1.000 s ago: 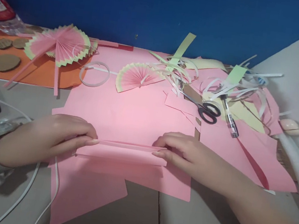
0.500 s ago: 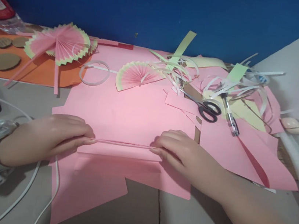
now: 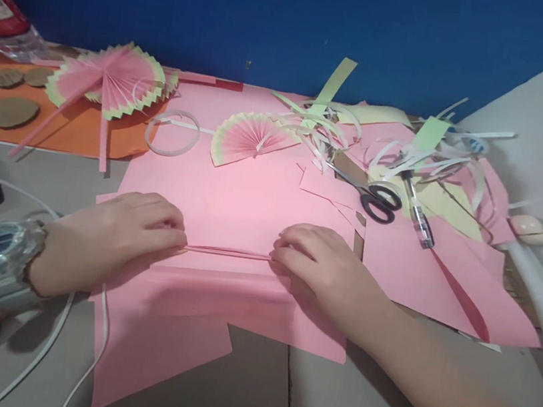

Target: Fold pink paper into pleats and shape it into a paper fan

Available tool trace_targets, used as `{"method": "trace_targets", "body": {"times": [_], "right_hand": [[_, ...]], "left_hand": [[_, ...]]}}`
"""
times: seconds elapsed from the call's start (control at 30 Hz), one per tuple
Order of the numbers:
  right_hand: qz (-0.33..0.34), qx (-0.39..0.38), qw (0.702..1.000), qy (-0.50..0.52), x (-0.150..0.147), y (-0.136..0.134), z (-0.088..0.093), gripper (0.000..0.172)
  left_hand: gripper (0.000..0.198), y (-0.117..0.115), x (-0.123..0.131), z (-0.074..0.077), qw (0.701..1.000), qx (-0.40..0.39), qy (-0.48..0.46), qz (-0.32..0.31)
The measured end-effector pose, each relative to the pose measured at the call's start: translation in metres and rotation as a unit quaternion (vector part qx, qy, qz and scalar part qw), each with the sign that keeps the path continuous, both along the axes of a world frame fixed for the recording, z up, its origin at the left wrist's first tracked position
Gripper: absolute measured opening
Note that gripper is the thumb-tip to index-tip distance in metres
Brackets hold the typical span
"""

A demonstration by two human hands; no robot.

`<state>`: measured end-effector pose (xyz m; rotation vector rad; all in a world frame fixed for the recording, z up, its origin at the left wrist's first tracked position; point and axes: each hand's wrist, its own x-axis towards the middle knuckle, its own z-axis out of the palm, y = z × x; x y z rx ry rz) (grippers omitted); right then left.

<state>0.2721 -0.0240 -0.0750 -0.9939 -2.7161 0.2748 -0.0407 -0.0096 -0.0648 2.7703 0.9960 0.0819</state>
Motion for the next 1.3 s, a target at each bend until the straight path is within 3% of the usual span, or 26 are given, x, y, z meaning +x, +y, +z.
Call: {"method": "trace_targets", "body": {"times": [0.27, 0.33, 0.53, 0.8, 0.9, 1.07, 1.3], "right_hand": [[0.057, 0.077, 0.995, -0.043, 0.014, -0.010, 0.003, 0.024], [0.061, 0.074, 0.994, -0.046, 0.017, -0.012, 0.003, 0.026], [0.066, 0.101, 0.991, -0.058, 0.020, -0.013, -0.004, 0.029], [0.089, 0.136, 0.983, -0.081, 0.019, -0.013, -0.001, 0.030], [0.102, 0.123, 0.984, -0.081, 0.022, -0.012, -0.001, 0.035], [0.100, 0.091, 0.989, -0.057, 0.022, -0.011, 0.000, 0.035], [0.098, 0.087, 0.990, -0.054, 0.005, -0.005, 0.005, 0.012]], "left_hand": [[0.037, -0.022, -0.020, 0.001, 0.996, -0.053, -0.071, 0.023], [0.039, -0.028, -0.023, -0.001, 0.996, -0.034, -0.068, 0.036], [0.043, -0.032, -0.030, -0.011, 0.997, 0.074, -0.018, -0.027], [0.053, -0.035, -0.034, -0.012, 0.999, 0.044, -0.023, -0.023], [0.053, -0.034, -0.035, -0.012, 0.998, 0.058, -0.021, -0.031], [0.048, -0.027, -0.039, -0.011, 0.984, 0.130, 0.003, -0.119], [0.025, -0.021, -0.004, 0.000, 0.985, 0.152, -0.020, -0.074]]}}
